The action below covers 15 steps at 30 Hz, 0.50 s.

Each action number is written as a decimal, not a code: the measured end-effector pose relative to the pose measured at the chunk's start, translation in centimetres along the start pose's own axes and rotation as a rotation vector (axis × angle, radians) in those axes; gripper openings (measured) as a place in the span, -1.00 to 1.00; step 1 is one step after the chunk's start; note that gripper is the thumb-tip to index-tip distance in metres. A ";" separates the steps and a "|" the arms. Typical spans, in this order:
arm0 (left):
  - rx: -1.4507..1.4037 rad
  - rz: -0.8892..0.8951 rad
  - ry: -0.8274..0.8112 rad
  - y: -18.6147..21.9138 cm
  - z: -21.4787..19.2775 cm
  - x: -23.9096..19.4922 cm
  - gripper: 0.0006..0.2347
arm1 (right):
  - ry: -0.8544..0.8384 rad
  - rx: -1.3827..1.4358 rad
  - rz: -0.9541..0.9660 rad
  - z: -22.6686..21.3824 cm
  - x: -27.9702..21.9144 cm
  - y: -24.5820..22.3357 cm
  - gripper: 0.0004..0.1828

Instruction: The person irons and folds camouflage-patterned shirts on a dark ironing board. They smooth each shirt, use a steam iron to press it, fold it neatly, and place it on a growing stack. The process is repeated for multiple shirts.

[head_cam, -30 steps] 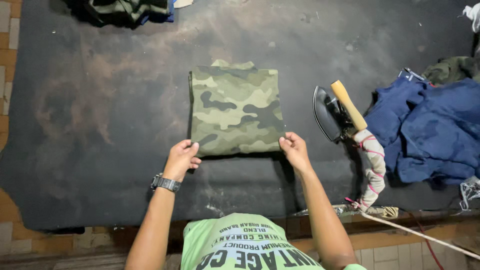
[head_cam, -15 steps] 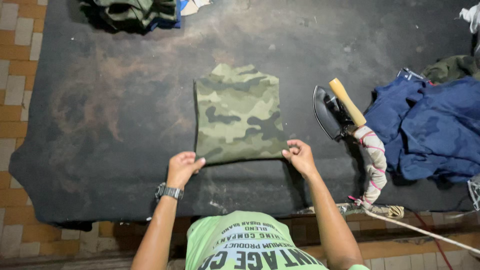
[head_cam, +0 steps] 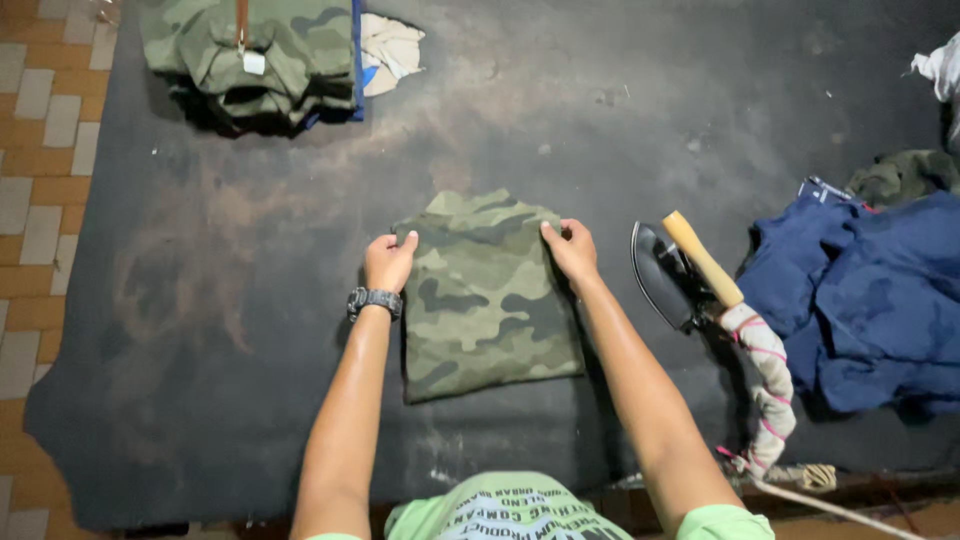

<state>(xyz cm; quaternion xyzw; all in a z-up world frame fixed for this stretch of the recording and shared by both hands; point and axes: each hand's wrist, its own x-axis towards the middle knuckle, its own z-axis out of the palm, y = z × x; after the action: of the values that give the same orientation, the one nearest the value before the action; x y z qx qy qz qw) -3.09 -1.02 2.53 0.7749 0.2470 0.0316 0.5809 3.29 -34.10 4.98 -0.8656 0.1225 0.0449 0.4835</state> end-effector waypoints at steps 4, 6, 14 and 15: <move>0.318 0.266 0.302 1.1 1.6 -0.1 -0.76 | 0.143 -0.048 -0.054 1.9 0.6 -2.0 -0.59; 0.288 0.374 0.379 1.2 1.9 -0.6 -0.76 | 0.233 -0.089 -0.149 2.2 0.3 -2.0 -0.62; 0.345 0.285 0.367 2.0 2.4 -0.1 -0.77 | 0.278 -0.433 -0.212 2.8 1.0 -2.0 -0.66; 0.359 0.264 0.387 2.2 2.6 0.2 -0.76 | 0.286 -0.423 -0.229 3.1 1.4 -2.5 -0.66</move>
<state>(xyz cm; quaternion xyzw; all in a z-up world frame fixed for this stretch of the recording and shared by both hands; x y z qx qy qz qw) -1.28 -3.65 3.65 0.8703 0.2522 0.2099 0.3673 5.37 -30.44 5.11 -0.9530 0.0788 -0.1083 0.2719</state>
